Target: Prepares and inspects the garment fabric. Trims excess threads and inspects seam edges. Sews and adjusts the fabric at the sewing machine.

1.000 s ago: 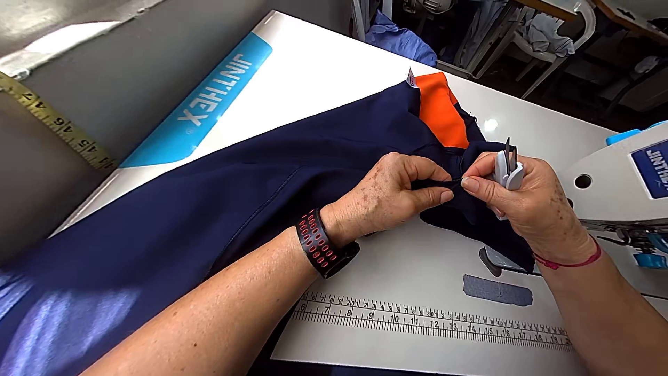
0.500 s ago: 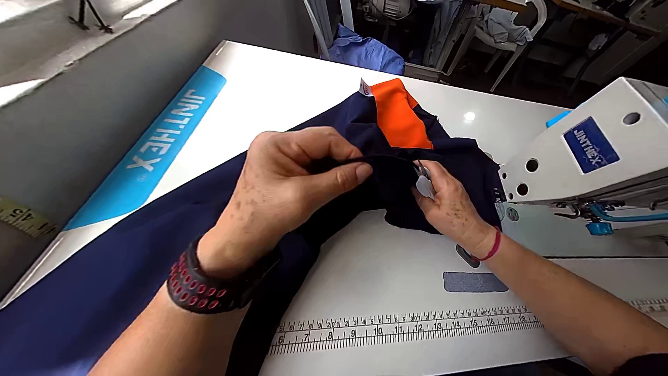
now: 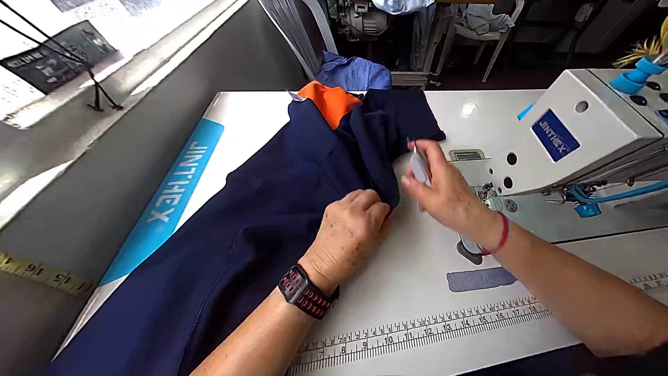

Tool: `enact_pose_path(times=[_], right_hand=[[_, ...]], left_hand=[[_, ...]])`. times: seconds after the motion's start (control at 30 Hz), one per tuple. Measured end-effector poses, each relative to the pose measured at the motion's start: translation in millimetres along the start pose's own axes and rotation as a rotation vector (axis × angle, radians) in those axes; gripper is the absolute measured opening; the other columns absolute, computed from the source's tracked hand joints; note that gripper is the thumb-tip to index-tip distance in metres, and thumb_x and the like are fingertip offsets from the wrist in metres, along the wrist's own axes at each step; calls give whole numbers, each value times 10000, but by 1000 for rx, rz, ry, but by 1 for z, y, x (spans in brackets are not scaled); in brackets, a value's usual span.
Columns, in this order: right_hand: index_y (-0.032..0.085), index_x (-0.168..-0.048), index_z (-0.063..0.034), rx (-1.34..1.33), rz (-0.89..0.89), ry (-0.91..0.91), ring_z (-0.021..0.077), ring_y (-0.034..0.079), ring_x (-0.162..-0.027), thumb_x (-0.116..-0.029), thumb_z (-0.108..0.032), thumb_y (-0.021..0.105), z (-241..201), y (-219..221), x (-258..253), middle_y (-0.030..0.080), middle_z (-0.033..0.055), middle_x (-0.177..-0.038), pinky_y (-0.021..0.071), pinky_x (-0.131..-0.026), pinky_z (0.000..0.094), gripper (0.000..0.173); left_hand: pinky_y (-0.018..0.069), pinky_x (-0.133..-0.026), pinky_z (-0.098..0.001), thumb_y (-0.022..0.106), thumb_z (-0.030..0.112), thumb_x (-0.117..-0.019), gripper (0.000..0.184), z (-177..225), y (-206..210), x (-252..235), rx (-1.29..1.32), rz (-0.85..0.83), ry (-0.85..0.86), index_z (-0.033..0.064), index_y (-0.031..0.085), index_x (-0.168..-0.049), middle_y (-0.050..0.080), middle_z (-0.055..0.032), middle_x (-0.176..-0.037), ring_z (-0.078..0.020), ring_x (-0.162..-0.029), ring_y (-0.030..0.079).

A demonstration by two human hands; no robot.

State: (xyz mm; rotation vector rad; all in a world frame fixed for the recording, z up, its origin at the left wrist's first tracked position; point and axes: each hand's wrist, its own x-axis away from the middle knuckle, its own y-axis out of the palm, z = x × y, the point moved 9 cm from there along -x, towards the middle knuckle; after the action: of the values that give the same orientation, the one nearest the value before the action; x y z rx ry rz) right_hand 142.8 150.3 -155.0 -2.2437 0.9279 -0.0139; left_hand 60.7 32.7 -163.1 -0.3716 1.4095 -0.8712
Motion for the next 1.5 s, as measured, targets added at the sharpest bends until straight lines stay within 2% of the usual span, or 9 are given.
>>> enact_pose_path(times=[0.17, 0.33, 0.5, 0.6, 0.8, 0.9, 1.13, 1.3, 1.5], right_hand=[[706, -1215, -83, 195, -131, -208, 58, 694, -939, -936, -194, 629, 48, -53, 164, 741, 43, -1050, 565, -819, 186, 310], [660, -1256, 103, 750, 264, 130, 529, 623, -1079, -947, -145, 491, 148, -189, 242, 630, 324, -1226, 492, -880, 674, 431], [589, -1340, 114, 830, 318, 301, 631, 539, -1171, -943, 14, 455, 192, -237, 263, 583, 380, -1299, 398, -919, 767, 431], [605, -1308, 125, 794, 285, 279, 640, 495, -1237, -948, -46, 526, 159, -219, 243, 549, 382, -1356, 383, -935, 789, 407], [701, -1222, 15, 257, 196, -330, 214, 688, -1139, -894, -61, 593, 43, -81, 162, 710, 140, -1246, 550, -976, 308, 354], [674, -1272, 28, 275, 169, -478, 261, 696, -1160, -905, 55, 558, 32, -44, 130, 700, 192, -1260, 547, -991, 324, 386], [713, -991, 28, 465, 220, -540, 252, 722, -691, -913, 4, 575, 31, -32, 113, 720, 124, -761, 564, -627, 363, 160], [718, -889, -7, 501, 240, -622, 246, 714, -714, -941, -5, 535, 30, -27, 122, 729, 114, -777, 558, -665, 362, 190], [748, -920, -36, 462, 169, -751, 223, 747, -843, -960, -20, 549, 38, -37, 138, 771, 108, -892, 585, -774, 336, 203]], left_hand=[[517, -497, -364, 562, 74, -903, 227, 39, 42, 8, -26, -188, 165, 13, 695, -728, 637, -119, -723, -268, -638, 658], [523, -511, -390, 562, 45, -915, 205, 53, 50, 1, -90, -202, 185, -28, 705, -788, 654, -161, -752, -308, -652, 670], [539, -535, -427, 629, 14, -870, 126, 70, 69, -13, -102, -240, 111, -41, 709, -789, 663, -190, -773, -349, -693, 688], [546, -548, -459, 666, 7, -855, 94, 77, 81, -23, -92, -254, 34, -52, 717, -802, 668, -208, -777, -375, -718, 698], [537, -531, -446, 661, 28, -858, 119, 99, 98, -34, -50, -238, 44, -40, 709, -771, 657, -192, -755, -358, -698, 689], [538, -528, -437, 675, 43, -828, 136, 100, 93, -32, -41, -201, 24, -30, 683, -714, 665, -181, -733, -342, -687, 699], [567, -609, -421, 635, 112, -835, 143, 72, 86, -41, 232, -506, -167, 67, 744, -754, 695, -48, -766, -190, -710, 693], [512, -942, -477, 503, 138, -807, 244, 71, 92, -53, 385, -472, 152, 47, 635, -624, 750, -127, -1105, -279, -1159, 669], [522, -910, -501, 408, 169, -909, 416, 71, 113, -52, 305, -556, 225, 33, 698, -1173, 717, -109, -1248, -298, -1171, 663]])
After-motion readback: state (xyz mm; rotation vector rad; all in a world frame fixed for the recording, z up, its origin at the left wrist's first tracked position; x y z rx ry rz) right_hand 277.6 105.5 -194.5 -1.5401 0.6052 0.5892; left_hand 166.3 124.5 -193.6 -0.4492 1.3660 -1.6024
